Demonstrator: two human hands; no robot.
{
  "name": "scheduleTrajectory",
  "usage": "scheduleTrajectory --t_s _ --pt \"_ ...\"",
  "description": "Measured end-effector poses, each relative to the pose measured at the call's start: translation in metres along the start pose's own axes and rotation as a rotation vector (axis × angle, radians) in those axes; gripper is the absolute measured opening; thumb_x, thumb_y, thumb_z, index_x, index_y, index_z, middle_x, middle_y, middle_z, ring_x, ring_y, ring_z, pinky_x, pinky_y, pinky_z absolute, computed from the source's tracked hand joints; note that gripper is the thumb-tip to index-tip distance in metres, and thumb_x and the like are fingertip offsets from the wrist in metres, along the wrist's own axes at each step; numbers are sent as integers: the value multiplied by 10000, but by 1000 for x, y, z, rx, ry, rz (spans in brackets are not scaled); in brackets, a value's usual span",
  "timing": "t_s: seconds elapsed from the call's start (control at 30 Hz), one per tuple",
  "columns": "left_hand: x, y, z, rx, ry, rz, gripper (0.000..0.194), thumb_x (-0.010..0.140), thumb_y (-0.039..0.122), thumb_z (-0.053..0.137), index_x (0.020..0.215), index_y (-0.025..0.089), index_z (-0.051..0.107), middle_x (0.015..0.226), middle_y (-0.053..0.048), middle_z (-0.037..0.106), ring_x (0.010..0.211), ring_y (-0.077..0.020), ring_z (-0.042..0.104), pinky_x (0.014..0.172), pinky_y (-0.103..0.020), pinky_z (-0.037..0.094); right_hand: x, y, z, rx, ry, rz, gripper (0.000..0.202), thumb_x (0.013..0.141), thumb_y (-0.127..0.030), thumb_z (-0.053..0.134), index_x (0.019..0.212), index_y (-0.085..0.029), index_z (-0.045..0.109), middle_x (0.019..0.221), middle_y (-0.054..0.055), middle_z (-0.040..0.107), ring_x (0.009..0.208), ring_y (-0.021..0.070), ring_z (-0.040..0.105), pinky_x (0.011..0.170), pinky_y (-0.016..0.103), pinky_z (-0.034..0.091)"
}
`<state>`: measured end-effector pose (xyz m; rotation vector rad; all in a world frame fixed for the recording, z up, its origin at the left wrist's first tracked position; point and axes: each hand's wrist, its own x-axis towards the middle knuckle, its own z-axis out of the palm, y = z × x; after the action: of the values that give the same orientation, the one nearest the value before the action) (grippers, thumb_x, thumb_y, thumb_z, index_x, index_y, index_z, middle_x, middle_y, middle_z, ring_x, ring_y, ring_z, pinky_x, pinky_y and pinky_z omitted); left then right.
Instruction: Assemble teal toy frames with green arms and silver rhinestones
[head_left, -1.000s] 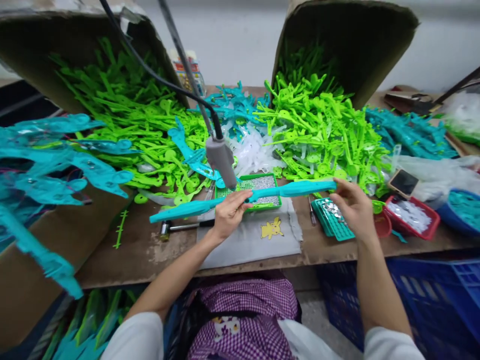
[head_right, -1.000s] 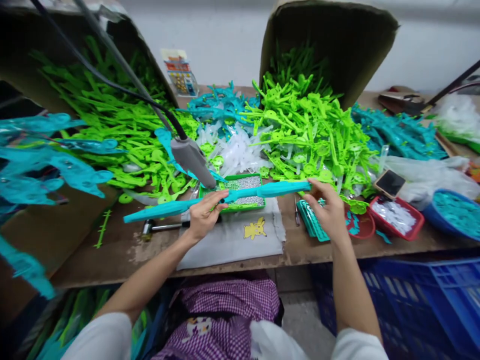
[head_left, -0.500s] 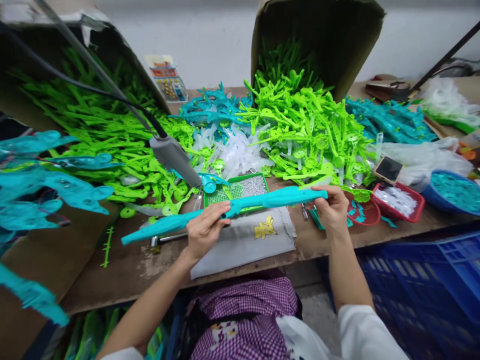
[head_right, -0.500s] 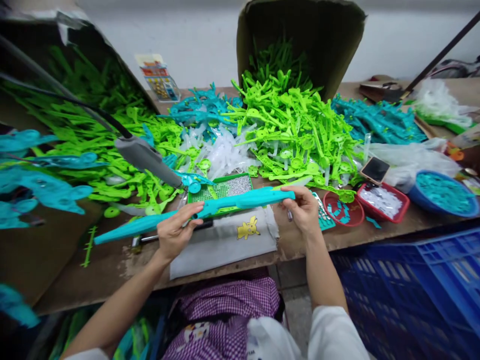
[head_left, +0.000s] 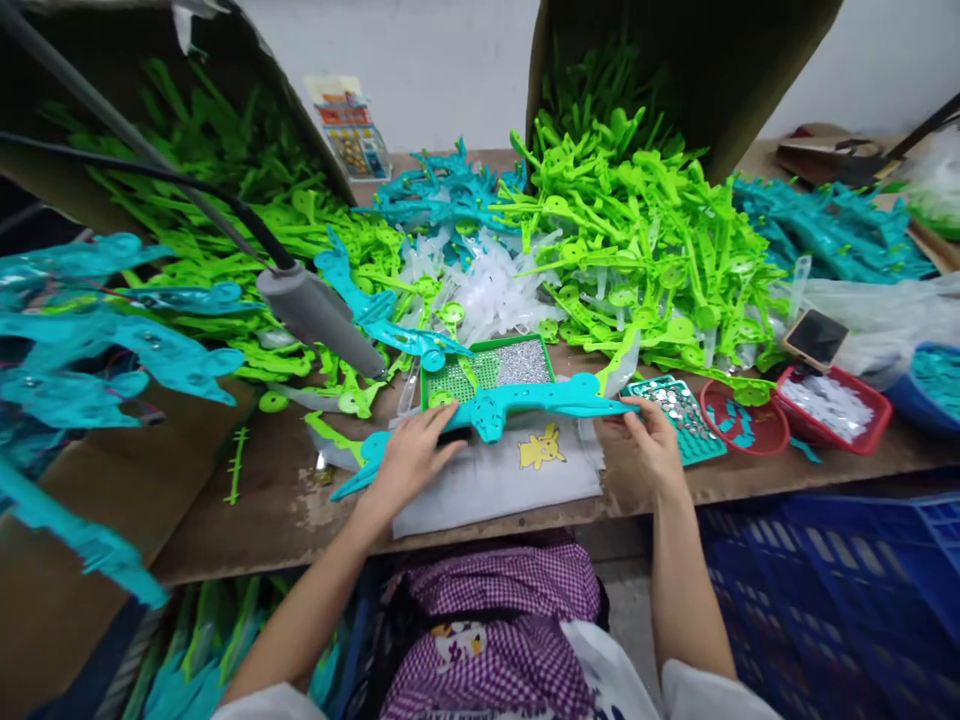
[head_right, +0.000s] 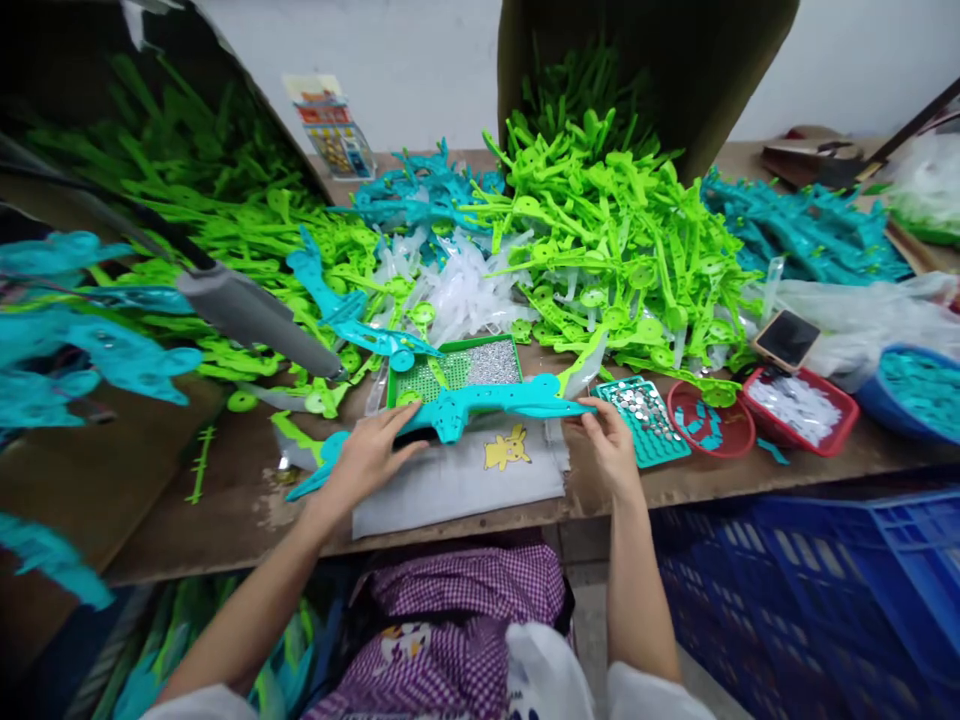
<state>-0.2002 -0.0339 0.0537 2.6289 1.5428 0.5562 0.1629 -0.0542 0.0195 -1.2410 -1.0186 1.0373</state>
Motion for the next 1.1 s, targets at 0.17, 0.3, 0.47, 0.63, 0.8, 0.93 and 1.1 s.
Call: scheduleTrajectory --t_s 0.17,0.3,0.47,0.63,0.8,0.93,1.1 --pt "20 -28 3 -37 -192 -124 491 918 413 508 1364 207 496 1109 -110 634 1024 -278 610 822 -369 498 22 -4 12 -191 -47 -47 355 870 -496 534 1137 -269 592 1126 47 669 927 204 685 835 410 586" --pt "24 -26 10 -59 -143 -180 445 918 384 499 1328 211 521 1153 -111 613 1033 -284 595 828 -377 474 24 -23 -26 -478 22 -49 463 838 -489 577 1242 -264 587 1091 58 694 894 212 680 829 382 545" --pt "7 -10 18 -27 87 -214 369 889 346 559 1229 205 580 1144 -103 658 1043 -297 578 875 -410 425 19 -39 -128 -920 446 27 325 813 -406 609 1005 -163 705 903 138 705 823 255 631 819 426 447" --pt "-11 11 13 120 281 -202 274 858 256 597 1119 191 650 1022 -92 685 937 -274 582 809 -377 398 37 -37 -187 -1354 388 317 325 809 -399 616 1018 -183 740 877 196 701 760 261 595 669 394 355" --pt "-24 22 12 206 385 -106 295 830 156 618 1108 225 689 950 -74 693 861 -234 578 789 -362 377 63 -41 -243 -1422 711 470 408 822 -322 601 1167 -123 690 1039 320 650 900 316 602 652 433 287" --pt "-35 24 21 245 429 -45 384 822 119 628 1171 274 671 937 -59 704 860 -215 588 810 -359 367 87 -37 -274 -1413 668 689 483 733 -281 708 1186 -118 681 1178 359 581 1063 394 565 662 451 272" --pt "-45 23 28 233 464 -45 489 829 116 624 1272 322 611 958 -56 714 888 -211 594 841 -360 362 95 -31 -273 -1377 805 680 406 669 -167 750 1072 -123 738 1098 371 610 1033 376 577 669 456 285"
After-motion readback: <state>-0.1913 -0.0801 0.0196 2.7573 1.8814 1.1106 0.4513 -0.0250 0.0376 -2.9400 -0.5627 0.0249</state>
